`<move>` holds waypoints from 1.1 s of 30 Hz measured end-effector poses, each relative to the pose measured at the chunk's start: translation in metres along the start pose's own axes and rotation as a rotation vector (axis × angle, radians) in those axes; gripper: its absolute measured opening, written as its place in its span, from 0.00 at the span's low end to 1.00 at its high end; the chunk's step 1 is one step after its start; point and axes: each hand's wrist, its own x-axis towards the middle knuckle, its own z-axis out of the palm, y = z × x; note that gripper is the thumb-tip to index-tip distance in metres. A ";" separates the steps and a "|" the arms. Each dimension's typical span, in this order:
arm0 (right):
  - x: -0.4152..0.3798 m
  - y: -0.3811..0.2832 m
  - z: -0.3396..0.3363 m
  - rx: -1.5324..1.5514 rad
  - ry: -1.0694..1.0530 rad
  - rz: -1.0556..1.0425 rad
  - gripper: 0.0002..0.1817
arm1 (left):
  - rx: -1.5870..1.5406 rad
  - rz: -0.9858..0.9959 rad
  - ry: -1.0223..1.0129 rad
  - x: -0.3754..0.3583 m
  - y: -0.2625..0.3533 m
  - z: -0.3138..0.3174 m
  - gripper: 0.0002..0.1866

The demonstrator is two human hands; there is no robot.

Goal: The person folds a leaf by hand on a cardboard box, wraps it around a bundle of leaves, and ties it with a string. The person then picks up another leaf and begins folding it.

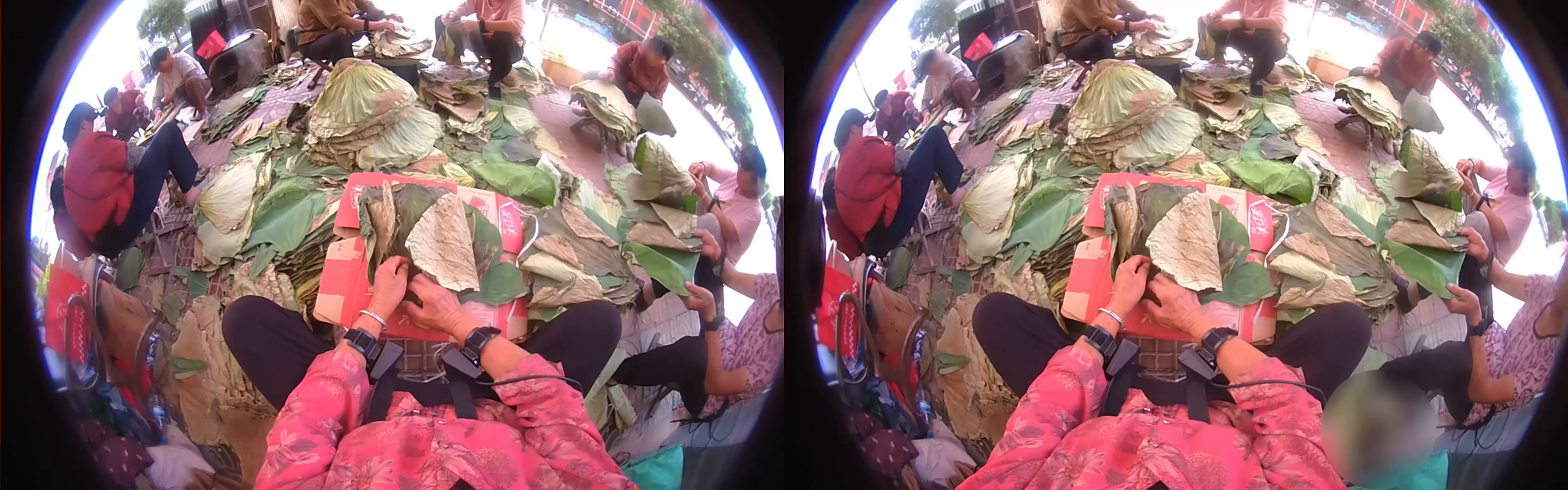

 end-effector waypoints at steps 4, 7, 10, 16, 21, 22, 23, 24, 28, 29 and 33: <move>-0.005 0.003 -0.009 0.088 0.101 0.106 0.16 | 0.023 0.059 0.005 -0.007 0.010 0.001 0.09; -0.013 0.042 -0.004 -0.099 0.392 0.258 0.20 | 0.105 0.152 -0.036 -0.014 0.014 0.002 0.10; -0.014 0.084 -0.026 0.266 0.729 0.671 0.19 | 0.195 0.229 -0.089 -0.015 0.021 -0.003 0.13; -0.020 0.094 -0.037 0.539 0.961 0.776 0.15 | 0.311 0.238 -0.136 -0.016 0.026 -0.001 0.20; -0.025 0.078 -0.063 0.813 1.046 0.929 0.13 | 0.593 0.237 -0.247 -0.027 0.061 -0.003 0.30; -0.027 0.080 -0.063 0.789 1.055 0.898 0.13 | 0.624 0.235 -0.267 -0.027 0.062 -0.002 0.31; -0.029 0.081 -0.064 0.818 1.096 0.925 0.12 | 0.658 0.233 -0.287 -0.027 0.063 -0.002 0.32; -0.030 0.077 -0.068 0.849 1.137 0.951 0.12 | 0.664 0.254 -0.244 -0.026 0.062 -0.001 0.30; -0.042 0.064 -0.078 0.957 1.221 1.141 0.11 | 0.651 0.337 -0.223 -0.026 0.056 0.008 0.22; -0.047 0.064 -0.076 0.977 1.230 1.157 0.15 | 0.637 0.358 -0.252 -0.024 0.054 0.010 0.20; -0.057 0.065 -0.056 0.913 1.173 1.247 0.25 | 0.253 0.288 -0.266 -0.009 0.030 0.010 0.14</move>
